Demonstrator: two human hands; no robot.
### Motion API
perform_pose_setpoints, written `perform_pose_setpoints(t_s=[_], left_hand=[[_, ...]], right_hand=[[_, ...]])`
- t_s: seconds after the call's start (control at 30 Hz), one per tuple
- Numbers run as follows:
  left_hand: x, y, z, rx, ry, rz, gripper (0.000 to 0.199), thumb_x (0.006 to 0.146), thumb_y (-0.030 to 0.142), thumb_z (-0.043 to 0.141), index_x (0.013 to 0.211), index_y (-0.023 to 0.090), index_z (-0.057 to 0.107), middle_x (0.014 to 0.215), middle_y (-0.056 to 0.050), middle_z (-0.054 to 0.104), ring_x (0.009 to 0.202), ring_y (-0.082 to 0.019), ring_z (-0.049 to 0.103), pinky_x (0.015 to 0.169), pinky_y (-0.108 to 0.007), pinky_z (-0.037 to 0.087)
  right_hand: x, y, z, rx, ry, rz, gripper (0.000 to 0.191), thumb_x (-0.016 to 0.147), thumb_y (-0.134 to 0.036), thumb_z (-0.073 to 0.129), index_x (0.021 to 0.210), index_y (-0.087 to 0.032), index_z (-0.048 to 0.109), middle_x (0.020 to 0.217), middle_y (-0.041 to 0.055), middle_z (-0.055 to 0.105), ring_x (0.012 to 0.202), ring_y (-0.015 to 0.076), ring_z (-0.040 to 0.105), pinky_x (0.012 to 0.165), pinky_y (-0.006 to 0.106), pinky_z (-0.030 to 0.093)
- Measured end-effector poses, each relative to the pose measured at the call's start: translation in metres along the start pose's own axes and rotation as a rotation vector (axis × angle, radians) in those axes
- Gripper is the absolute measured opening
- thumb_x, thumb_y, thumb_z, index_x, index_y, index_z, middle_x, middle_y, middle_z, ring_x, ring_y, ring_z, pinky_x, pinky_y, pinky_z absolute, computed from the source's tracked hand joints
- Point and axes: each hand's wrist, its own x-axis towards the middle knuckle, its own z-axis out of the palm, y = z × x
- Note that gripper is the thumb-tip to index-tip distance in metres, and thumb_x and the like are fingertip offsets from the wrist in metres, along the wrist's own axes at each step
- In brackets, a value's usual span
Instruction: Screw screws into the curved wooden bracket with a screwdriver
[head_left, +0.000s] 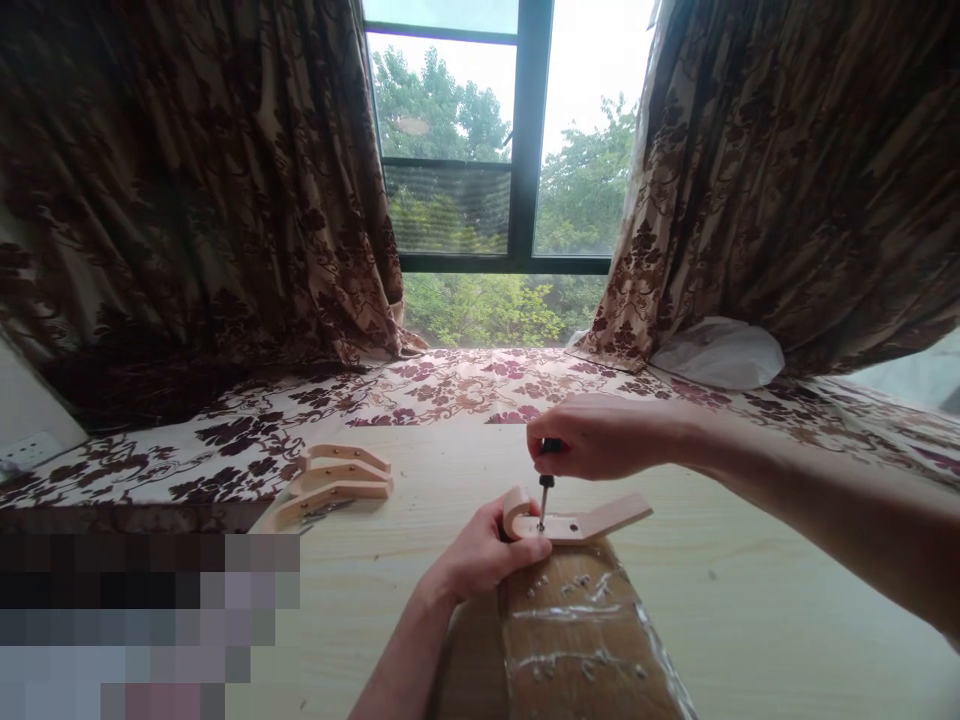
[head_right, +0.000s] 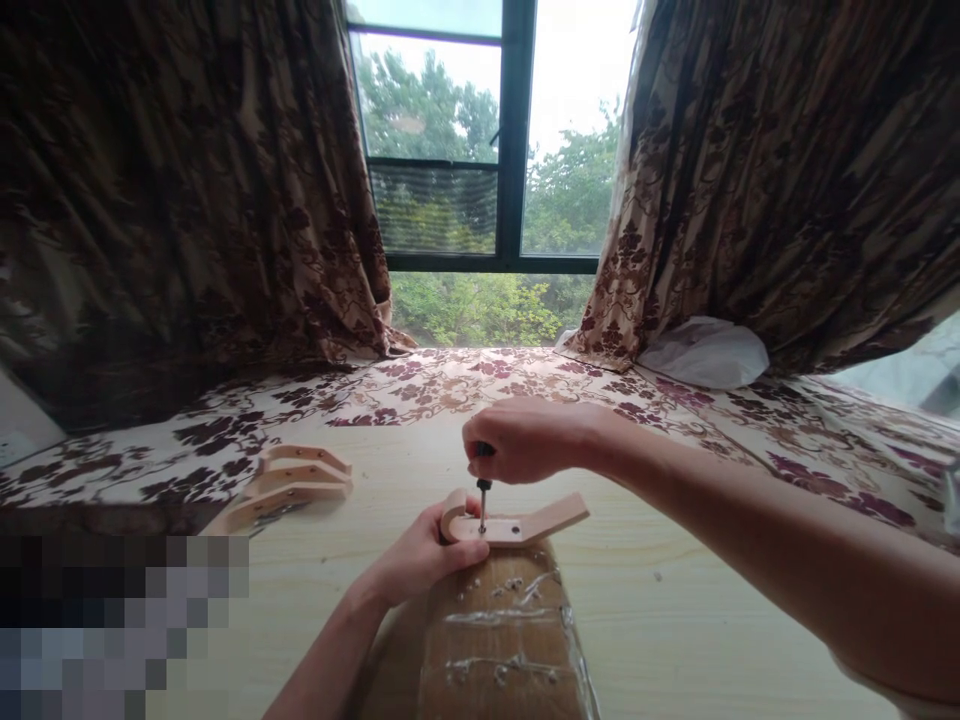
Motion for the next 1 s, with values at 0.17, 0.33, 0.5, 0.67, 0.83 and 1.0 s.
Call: perform_pose_setpoints(t_s=[0.17,0.33,0.5,0.67,0.83,1.0], left_hand=[[0.001,-0.001,0.0,-0.001,0.001,-0.001,0.034,0.064,0.032,0.07,0.088,0.016,0.051,0.066,0.007,0.044,0.06,-0.008,0.035,0.056,-0.02,0.03],[0.001,-0.003,0.0,-0.006,-0.002,0.003,0.034,0.064,0.031,0.07,0.088,0.017,0.05,0.066,0.007,0.043,0.059,-0.008,0.035,0.055,-0.02,0.029],[0.001,-0.003,-0.001,-0.001,-0.006,0.017,0.033,0.066,0.03,0.07,0.088,0.016,0.05,0.067,0.007,0.043,0.06,-0.008,0.035,0.057,-0.02,0.03],[0.001,-0.003,-0.001,-0.006,-0.018,0.026,0.032,0.066,0.03,0.07,0.087,0.017,0.05,0.067,0.007,0.043,0.061,-0.008,0.035,0.057,-0.02,0.03],[0.001,-0.003,-0.001,-0.004,-0.019,0.031,0.031,0.067,0.03,0.07,0.087,0.017,0.051,0.068,0.007,0.044,0.061,-0.008,0.035,0.057,-0.02,0.03],[0.001,-0.002,-0.001,0.001,-0.025,0.041,0.031,0.067,0.031,0.07,0.087,0.016,0.052,0.069,0.006,0.046,0.063,-0.009,0.037,0.06,-0.021,0.032]], right_hand=[[-0.006,-0.001,-0.005,0.023,-0.053,-0.023,0.019,0.081,-0.023,0.052,0.092,-0.02,0.067,0.072,0.0003,0.066,0.056,0.009,0.048,0.052,0.021,0.029],[-0.004,-0.003,-0.004,0.007,-0.047,-0.029,0.017,0.082,-0.019,0.049,0.082,-0.018,0.066,0.069,0.0,0.064,0.056,0.0083,0.046,0.052,0.021,0.028],[-0.002,-0.001,-0.001,0.017,0.0,-0.004,0.017,0.083,-0.025,0.051,0.085,-0.018,0.066,0.066,0.0002,0.062,0.054,0.0086,0.044,0.051,0.022,0.028],[-0.004,0.003,-0.003,0.085,0.003,-0.065,0.017,0.082,-0.024,0.053,0.093,-0.02,0.065,0.073,-0.0005,0.066,0.056,0.0082,0.048,0.053,0.02,0.031],[0.003,0.001,0.003,0.052,0.026,-0.058,0.014,0.082,-0.021,0.05,0.082,-0.018,0.064,0.068,-0.0007,0.062,0.055,0.0079,0.045,0.051,0.021,0.027],[0.005,-0.001,0.004,0.022,0.056,-0.041,0.016,0.082,-0.027,0.05,0.079,-0.017,0.063,0.067,0.0002,0.061,0.055,0.0085,0.043,0.051,0.022,0.026]])
